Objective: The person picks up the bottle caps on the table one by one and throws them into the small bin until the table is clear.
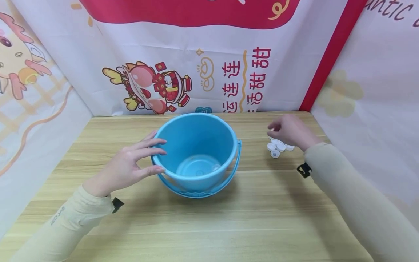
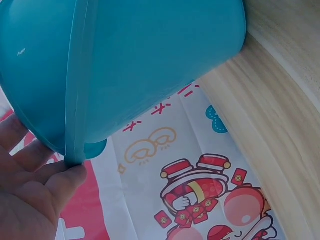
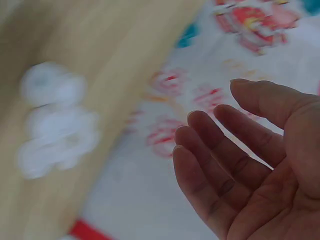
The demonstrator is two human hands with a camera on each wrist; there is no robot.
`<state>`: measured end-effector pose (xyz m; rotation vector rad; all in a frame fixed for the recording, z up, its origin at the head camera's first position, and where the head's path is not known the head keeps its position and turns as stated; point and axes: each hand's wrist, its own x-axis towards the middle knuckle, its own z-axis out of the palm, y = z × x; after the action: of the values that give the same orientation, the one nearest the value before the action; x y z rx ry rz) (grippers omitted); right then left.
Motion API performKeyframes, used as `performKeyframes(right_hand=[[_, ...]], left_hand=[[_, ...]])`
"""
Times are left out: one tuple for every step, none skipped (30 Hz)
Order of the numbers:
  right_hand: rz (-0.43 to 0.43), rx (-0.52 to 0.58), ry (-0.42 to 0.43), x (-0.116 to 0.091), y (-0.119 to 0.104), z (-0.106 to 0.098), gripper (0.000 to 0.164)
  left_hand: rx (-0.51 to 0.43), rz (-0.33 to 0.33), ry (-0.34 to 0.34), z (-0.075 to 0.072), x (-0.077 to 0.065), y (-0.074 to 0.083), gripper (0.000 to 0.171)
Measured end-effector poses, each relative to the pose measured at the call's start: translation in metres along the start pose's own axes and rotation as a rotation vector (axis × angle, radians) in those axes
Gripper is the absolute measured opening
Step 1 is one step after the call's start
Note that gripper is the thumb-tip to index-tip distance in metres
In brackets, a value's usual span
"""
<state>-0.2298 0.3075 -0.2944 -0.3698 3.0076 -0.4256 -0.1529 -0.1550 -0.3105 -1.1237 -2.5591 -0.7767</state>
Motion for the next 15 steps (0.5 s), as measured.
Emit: performKeyframes(right_hand=[[-0.001, 0.000, -0.012, -0.001, 0.011, 0.006, 0.034], [-0.006, 0.003, -0.023, -0.002, 0.021, 0.012, 0.032], [-0.005, 0.012, -0.039, -0.002, 0.031, 0.018, 0.031], [-0.006, 0.022, -0.050, -0.003, 0.041, 0.024, 0.030], [-0.007, 0.035, -0.057, -0.003, 0.049, 0.029, 0.029], [0.000, 0.054, -0.068, -0.004, 0.057, 0.035, 0.029], [0.004, 0.070, -0.071, -0.004, 0.064, 0.040, 0.029], [0.006, 0.082, -0.074, -0.004, 0.070, 0.044, 0.030], [0.013, 0.098, -0.076, -0.004, 0.075, 0.048, 0.032], [0.021, 0.110, -0.077, -0.005, 0.080, 0.052, 0.034], [0.031, 0.119, -0.076, -0.005, 0.084, 0.055, 0.035], [0.042, 0.126, -0.076, -0.006, 0.087, 0.058, 0.037], [0.049, 0.129, -0.073, -0.006, 0.090, 0.060, 0.038], [0.056, 0.128, -0.070, -0.006, 0.091, 0.062, 0.039], [0.063, 0.128, -0.066, -0.006, 0.093, 0.064, 0.040]], left_hand=[[0.002, 0.000, -0.001, -0.001, 0.000, 0.000, 0.047], [0.003, 0.001, -0.002, -0.001, 0.000, 0.001, 0.048], [0.003, 0.001, -0.004, -0.001, 0.001, 0.001, 0.048], [0.004, 0.001, -0.007, -0.002, 0.001, 0.000, 0.048], [0.005, 0.001, -0.009, -0.002, 0.001, 0.000, 0.048], [0.005, 0.001, -0.012, -0.002, 0.001, 0.000, 0.048], [0.004, 0.001, -0.013, -0.002, 0.002, 0.000, 0.048], [0.003, 0.001, -0.014, -0.003, 0.002, 0.000, 0.048], [0.003, 0.000, -0.016, -0.003, 0.002, 0.000, 0.048], [0.001, 0.000, -0.016, -0.003, 0.002, 0.000, 0.048], [0.001, -0.002, -0.016, -0.004, 0.001, 0.001, 0.048], [0.000, -0.003, -0.017, -0.004, 0.001, 0.001, 0.048], [0.000, -0.005, -0.018, -0.004, 0.001, 0.001, 0.048], [-0.001, -0.007, -0.019, -0.004, 0.001, 0.001, 0.048], [-0.002, -0.009, -0.021, -0.004, 0.001, 0.001, 0.048]])
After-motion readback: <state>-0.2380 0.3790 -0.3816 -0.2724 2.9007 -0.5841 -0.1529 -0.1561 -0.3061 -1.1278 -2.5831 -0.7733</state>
